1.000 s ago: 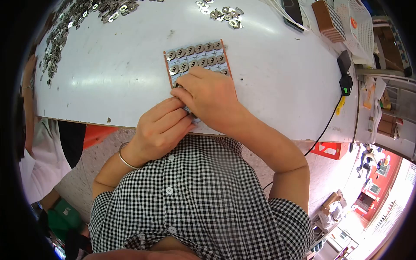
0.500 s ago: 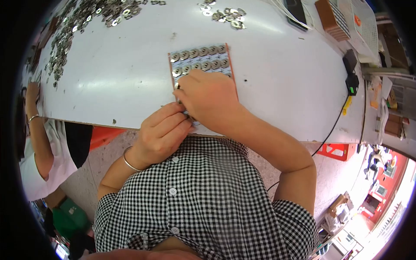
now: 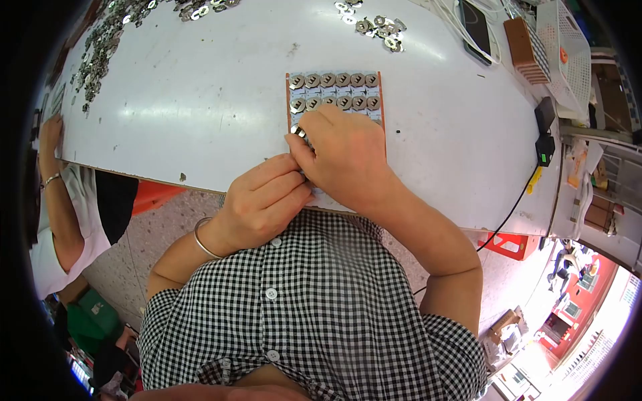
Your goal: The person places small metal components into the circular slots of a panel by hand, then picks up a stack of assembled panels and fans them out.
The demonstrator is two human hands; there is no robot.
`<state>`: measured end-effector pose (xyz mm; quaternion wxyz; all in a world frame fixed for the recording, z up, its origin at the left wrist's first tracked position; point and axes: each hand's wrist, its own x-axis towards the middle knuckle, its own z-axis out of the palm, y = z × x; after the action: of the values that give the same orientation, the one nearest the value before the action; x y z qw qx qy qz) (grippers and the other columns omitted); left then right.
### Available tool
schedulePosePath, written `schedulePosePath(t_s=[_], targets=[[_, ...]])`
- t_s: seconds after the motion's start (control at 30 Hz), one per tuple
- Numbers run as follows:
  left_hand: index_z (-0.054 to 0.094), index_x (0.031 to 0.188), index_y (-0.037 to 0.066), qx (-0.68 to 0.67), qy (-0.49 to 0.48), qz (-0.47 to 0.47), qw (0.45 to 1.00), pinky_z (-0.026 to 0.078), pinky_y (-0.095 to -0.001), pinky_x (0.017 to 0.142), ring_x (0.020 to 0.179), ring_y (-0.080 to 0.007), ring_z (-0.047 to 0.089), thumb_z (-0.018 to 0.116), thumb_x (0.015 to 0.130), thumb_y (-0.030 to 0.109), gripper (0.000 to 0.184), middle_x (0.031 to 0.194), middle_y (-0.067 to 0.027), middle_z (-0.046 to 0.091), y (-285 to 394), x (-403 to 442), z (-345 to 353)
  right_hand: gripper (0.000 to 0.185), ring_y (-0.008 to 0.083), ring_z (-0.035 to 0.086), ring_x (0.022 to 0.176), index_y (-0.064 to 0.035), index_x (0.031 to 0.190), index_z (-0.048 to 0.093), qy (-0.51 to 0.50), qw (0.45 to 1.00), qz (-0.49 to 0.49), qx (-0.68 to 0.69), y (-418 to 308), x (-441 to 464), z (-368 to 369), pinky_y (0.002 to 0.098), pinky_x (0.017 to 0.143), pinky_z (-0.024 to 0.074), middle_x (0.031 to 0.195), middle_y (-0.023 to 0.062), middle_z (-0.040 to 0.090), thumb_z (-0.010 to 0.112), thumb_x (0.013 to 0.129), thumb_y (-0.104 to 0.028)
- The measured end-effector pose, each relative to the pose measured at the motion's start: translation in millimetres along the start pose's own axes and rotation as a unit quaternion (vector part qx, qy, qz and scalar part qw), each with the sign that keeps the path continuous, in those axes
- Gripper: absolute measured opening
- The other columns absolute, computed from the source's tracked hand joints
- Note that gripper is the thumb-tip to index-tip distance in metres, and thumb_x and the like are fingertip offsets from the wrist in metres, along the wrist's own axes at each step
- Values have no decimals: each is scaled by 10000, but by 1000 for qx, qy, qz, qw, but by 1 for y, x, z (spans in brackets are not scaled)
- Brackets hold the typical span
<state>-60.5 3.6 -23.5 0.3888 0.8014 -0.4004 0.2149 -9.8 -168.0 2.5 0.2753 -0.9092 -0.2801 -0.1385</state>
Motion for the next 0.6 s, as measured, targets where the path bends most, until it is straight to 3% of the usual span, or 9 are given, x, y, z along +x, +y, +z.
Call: schedulePosePath(t_s=[0.2,0.3,0.4,0.47,0.57,0.6], targets=[[678,829,-30,-7,-5,-4,1000,598,-362,764,949,-300,688,733,659,16,184,863,-118,660,0,2,-1,172,243,570,547,-90,754,613,-14,1000,-24,-10,1,-1,-5,371,512,459,691,63,558,773,771,-154],[678,833,-27,-10,-15,3,1000,595,-369,754,931,-302,684,757,662,16,193,862,-117,659,0,5,-3,187,219,603,628,-53,926,700,-53,998,-15,43,11,3,-12,328,569,487,800,65,652,801,787,-127],[678,849,-19,-6,-20,6,1000,591,-387,751,909,-309,677,789,665,35,221,857,-116,657,0,9,-7,150,279,671,763,-60,946,710,-14,994,79,76,26,18,-31,373,678,548,891,97,666,740,824,-143],[682,859,-11,-20,-8,-4,1000,589,-405,759,887,-317,673,811,661,57,246,854,-116,657,0,13,-10,194,281,684,881,-54,1020,722,38,997,71,-14,73,30,-42,371,775,553,964,111,691,723,848,-142],[699,1028,0,-14,-42,-31,999,535,-494,938,1073,-376,642,849,676,165,416,1069,-167,671,-7,23,-24,196,296,669,896,-33,1005,721,46,992,113,-42,114,45,-51,387,804,534,960,128,689,723,852,-155],[680,1106,12,10,-70,-55,996,472,-531,999,1159,-395,588,847,686,223,499,1166,-184,635,-6,30,-27,191,296,667,890,-34,1001,724,30,990,134,-39,118,48,-52,387,804,530,957,128,690,720,853,-155]])
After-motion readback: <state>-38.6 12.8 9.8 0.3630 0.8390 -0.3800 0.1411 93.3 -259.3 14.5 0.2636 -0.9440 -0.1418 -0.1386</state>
